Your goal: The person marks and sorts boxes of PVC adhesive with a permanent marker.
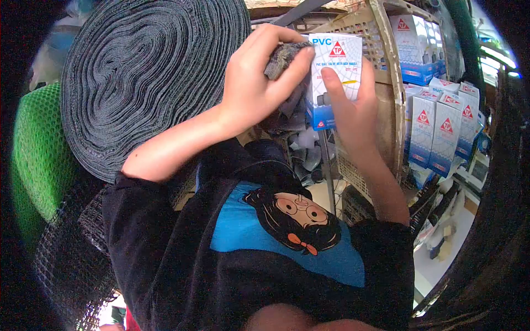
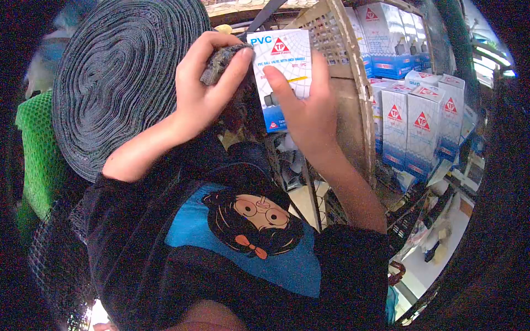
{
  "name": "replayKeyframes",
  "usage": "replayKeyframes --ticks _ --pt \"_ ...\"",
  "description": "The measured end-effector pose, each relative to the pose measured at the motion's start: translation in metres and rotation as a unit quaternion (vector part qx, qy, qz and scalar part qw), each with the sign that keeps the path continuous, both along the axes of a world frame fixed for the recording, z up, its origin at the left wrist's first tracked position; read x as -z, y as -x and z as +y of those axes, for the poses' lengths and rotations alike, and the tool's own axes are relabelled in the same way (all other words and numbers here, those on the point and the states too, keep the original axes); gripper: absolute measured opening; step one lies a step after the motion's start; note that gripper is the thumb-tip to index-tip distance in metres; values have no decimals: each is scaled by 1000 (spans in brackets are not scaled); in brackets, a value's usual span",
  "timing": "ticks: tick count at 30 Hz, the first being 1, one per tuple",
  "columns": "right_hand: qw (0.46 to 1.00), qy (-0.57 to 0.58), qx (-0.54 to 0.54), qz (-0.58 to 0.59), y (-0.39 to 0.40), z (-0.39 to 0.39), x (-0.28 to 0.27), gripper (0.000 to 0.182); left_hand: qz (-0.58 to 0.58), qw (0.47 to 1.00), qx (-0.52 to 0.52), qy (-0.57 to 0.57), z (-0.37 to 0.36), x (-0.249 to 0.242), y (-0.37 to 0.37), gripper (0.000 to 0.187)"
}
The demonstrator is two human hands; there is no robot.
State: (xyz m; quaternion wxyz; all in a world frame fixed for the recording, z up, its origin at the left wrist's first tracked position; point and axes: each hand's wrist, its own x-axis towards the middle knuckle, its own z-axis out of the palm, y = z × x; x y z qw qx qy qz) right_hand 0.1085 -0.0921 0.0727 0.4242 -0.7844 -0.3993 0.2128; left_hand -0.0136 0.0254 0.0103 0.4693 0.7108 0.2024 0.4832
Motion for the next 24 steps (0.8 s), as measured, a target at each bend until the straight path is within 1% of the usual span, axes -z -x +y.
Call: replayKeyframes --ticks 1,4,7,9,13,15,16,18,19,22,24 --pt "1000 -10 -4 -8 -1 0 2 44 2 1000 0 10 1 -1 0 21" --pt "998 14 4 -63 0 1 -3 49 3 999 1 47 -1 -2 0 21" --pt "999 9 8 -45 0 0 -1 54 -1 997 1 73 -1 -2 0 22" --pt "998 9 5 -66 -2 -1 1 57 2 995 6 102 -1 -1 0 22" --pt "993 9 2 -115 -6 -4 8 62 11 981 57 186 -3 -2 1 20" --pt "994 9 3 -106 -5 -4 8 65 -8 970 76 231 -5 -9 2 21" --pt "995 9 4 -102 -5 -4 7 66 -4 973 72 221 -5 -8 2 21" --pt "999 14 12 -41 0 -4 4 66 3 978 63 201 -5 -5 1 21" --pt "1000 17 15 -11 1 -4 3 66 0 976 66 208 -6 -3 0 21" --pt "999 -32 -1 -7 -2 -5 10 57 -2 970 77 230 -8 0 -1 22" --pt "998 -49 31 24 -4 -7 15 54 7 966 88 243 -11 0 0 24"
